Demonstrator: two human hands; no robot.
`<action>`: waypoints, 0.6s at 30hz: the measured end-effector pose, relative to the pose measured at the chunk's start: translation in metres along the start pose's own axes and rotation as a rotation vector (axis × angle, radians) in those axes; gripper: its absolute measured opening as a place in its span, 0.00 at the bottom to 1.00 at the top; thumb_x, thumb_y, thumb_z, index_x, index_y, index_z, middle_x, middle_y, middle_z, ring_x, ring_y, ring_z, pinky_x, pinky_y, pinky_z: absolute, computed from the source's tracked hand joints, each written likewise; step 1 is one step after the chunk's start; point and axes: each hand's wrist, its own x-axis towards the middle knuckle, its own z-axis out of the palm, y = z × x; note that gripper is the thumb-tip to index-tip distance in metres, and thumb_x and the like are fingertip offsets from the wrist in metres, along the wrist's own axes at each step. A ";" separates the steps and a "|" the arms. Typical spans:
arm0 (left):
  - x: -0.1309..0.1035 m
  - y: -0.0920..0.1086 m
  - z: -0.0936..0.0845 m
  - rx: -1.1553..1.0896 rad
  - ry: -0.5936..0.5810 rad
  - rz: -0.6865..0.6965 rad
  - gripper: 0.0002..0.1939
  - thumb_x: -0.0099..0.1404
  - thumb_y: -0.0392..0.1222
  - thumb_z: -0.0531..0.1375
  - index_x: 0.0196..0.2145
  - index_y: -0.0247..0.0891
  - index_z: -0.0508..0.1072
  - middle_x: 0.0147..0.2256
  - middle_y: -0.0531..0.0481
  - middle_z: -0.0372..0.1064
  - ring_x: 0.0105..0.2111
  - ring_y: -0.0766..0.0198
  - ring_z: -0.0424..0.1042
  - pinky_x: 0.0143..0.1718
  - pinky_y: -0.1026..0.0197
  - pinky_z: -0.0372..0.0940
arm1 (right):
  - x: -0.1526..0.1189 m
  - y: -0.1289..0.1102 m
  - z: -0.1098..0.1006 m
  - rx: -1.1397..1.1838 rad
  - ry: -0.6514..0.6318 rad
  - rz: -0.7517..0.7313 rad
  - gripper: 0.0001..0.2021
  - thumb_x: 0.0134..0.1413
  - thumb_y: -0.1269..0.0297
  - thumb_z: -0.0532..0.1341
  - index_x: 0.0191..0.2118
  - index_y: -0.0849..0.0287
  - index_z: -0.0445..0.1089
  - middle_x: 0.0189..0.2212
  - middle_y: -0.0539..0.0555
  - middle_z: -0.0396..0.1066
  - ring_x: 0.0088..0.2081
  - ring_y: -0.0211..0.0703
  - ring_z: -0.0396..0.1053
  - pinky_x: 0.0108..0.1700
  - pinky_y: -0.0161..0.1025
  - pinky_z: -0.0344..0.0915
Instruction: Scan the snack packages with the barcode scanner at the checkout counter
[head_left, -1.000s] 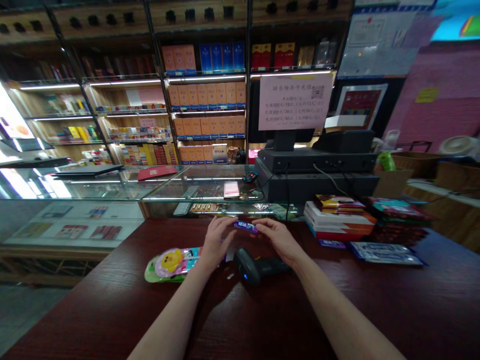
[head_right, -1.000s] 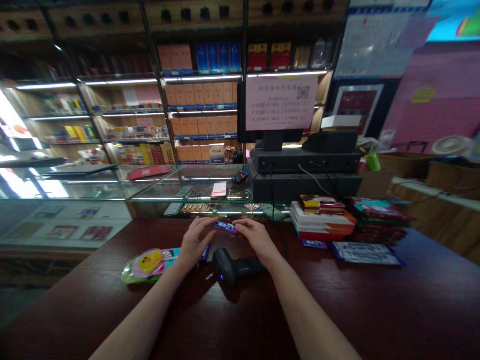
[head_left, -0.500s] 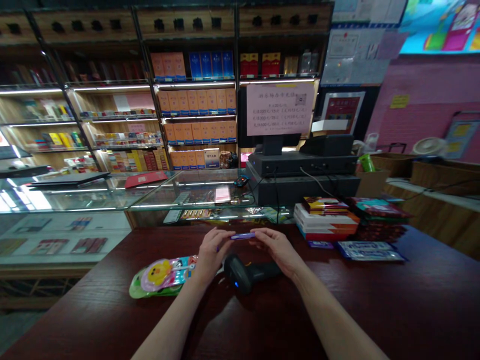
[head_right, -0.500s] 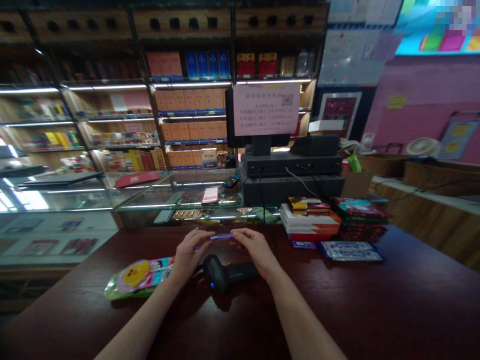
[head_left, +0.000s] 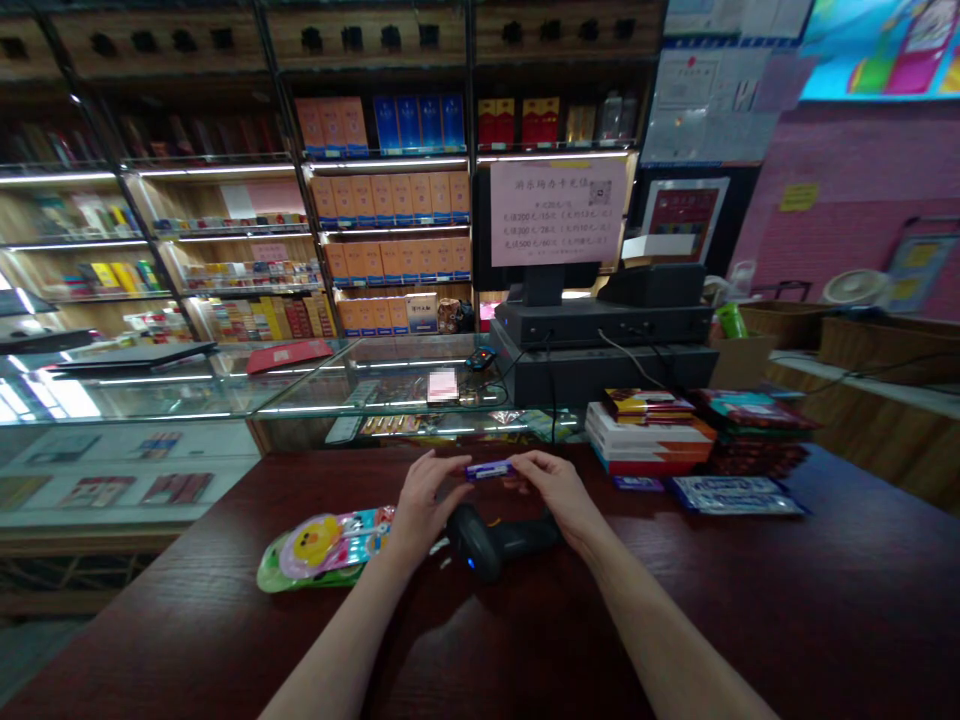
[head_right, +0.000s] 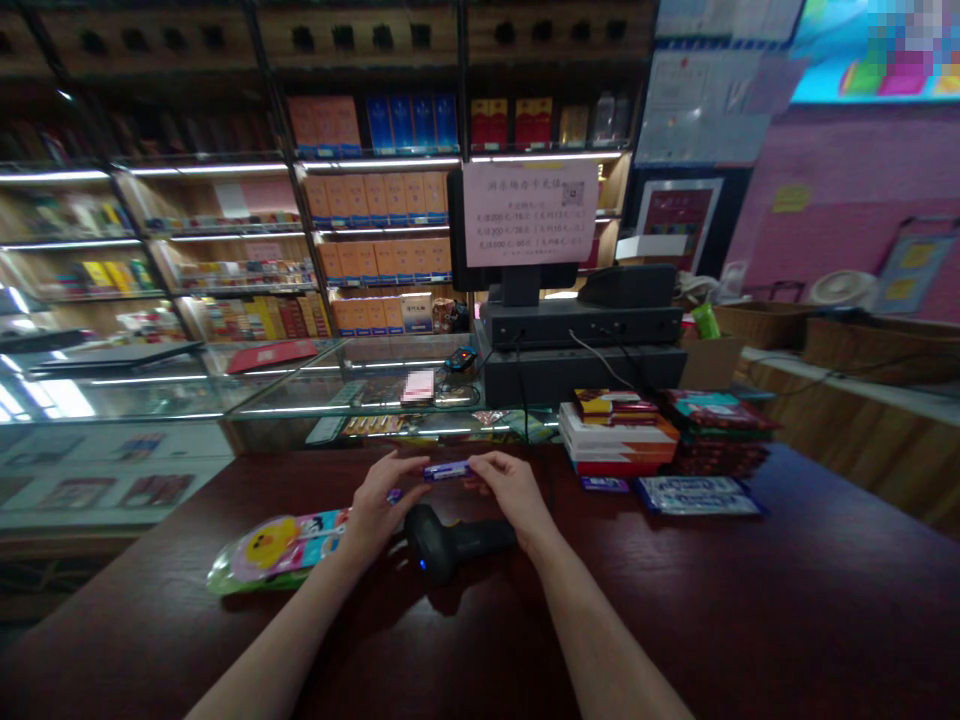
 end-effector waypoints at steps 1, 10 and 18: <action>0.000 -0.001 0.000 0.013 -0.007 0.009 0.15 0.68 0.46 0.60 0.52 0.48 0.72 0.42 0.52 0.78 0.47 0.59 0.75 0.63 0.44 0.60 | 0.000 0.000 0.000 -0.007 0.000 0.004 0.20 0.40 0.44 0.71 0.29 0.58 0.77 0.26 0.54 0.79 0.31 0.48 0.76 0.32 0.39 0.65; -0.001 -0.002 -0.001 0.023 -0.006 0.038 0.14 0.69 0.46 0.59 0.51 0.48 0.73 0.43 0.52 0.77 0.47 0.60 0.74 0.63 0.45 0.60 | -0.001 0.003 0.001 -0.058 -0.018 0.011 0.21 0.44 0.42 0.69 0.26 0.58 0.74 0.23 0.54 0.79 0.27 0.46 0.76 0.29 0.38 0.62; 0.000 0.000 -0.004 0.009 -0.010 0.034 0.14 0.69 0.48 0.59 0.51 0.47 0.73 0.44 0.50 0.76 0.47 0.59 0.74 0.62 0.45 0.60 | -0.002 0.001 0.001 -0.072 -0.015 0.014 0.22 0.45 0.41 0.68 0.26 0.59 0.74 0.22 0.55 0.78 0.26 0.44 0.74 0.30 0.38 0.63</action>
